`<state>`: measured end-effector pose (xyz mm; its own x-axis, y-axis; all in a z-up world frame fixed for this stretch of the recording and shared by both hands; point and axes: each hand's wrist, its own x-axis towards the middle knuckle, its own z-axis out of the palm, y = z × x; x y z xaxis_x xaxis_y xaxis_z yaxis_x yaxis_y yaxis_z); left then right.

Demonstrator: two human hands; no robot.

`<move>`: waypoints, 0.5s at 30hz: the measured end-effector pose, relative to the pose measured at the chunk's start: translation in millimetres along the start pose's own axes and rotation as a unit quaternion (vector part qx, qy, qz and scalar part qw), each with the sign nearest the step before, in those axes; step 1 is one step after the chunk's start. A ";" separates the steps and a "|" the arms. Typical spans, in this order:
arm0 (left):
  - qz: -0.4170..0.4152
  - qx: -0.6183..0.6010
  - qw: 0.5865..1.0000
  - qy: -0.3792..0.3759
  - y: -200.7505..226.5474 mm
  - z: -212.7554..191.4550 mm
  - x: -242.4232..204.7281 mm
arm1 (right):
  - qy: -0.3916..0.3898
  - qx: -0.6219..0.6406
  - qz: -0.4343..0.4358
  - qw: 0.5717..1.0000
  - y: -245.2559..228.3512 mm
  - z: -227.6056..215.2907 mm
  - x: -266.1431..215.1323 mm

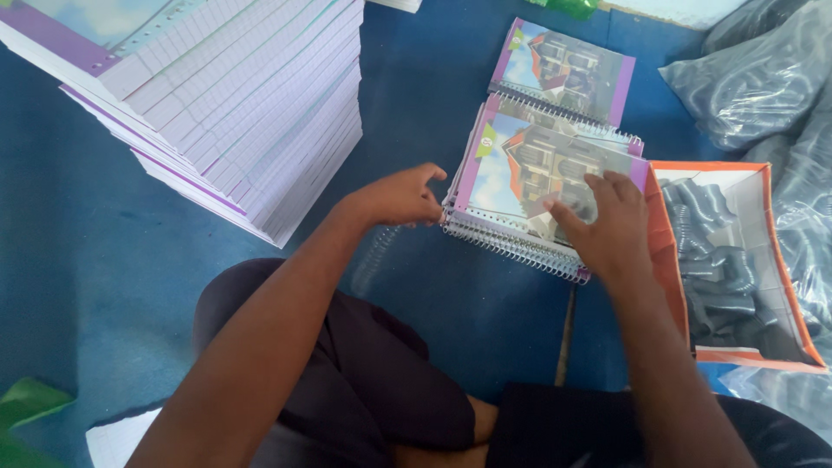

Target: The person sits on the floor and assembles spiral-bound notebooks by inserting plastic spiral coils into pre-punched holes. They handle stacks of notebooks, align the pages, and thread the coils through the holes to bind them.

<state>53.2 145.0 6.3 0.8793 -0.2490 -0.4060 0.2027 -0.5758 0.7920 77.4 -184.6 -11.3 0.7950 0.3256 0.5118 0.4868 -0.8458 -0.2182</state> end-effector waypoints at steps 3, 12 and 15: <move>0.016 -0.012 1.000 -0.004 -1.1 -1.4 2.9 | 0.022 0.088 0.016 0.996 -25.2 -5.1 -2.3; 0.033 -0.102 0.994 -0.016 -10.0 -16.1 3.8 | -0.026 0.162 -0.035 0.986 -85.2 2.7 -11.8; 0.026 -0.084 0.996 -0.006 -5.9 -11.2 4.0 | -0.066 0.115 -0.069 0.989 -87.9 7.0 -11.2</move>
<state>60.4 156.1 5.1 0.8859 -0.2842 -0.3666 0.2270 -0.4236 0.8769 28.2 -110.9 -3.6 0.7484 0.4967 0.4395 0.6511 -0.6762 -0.3446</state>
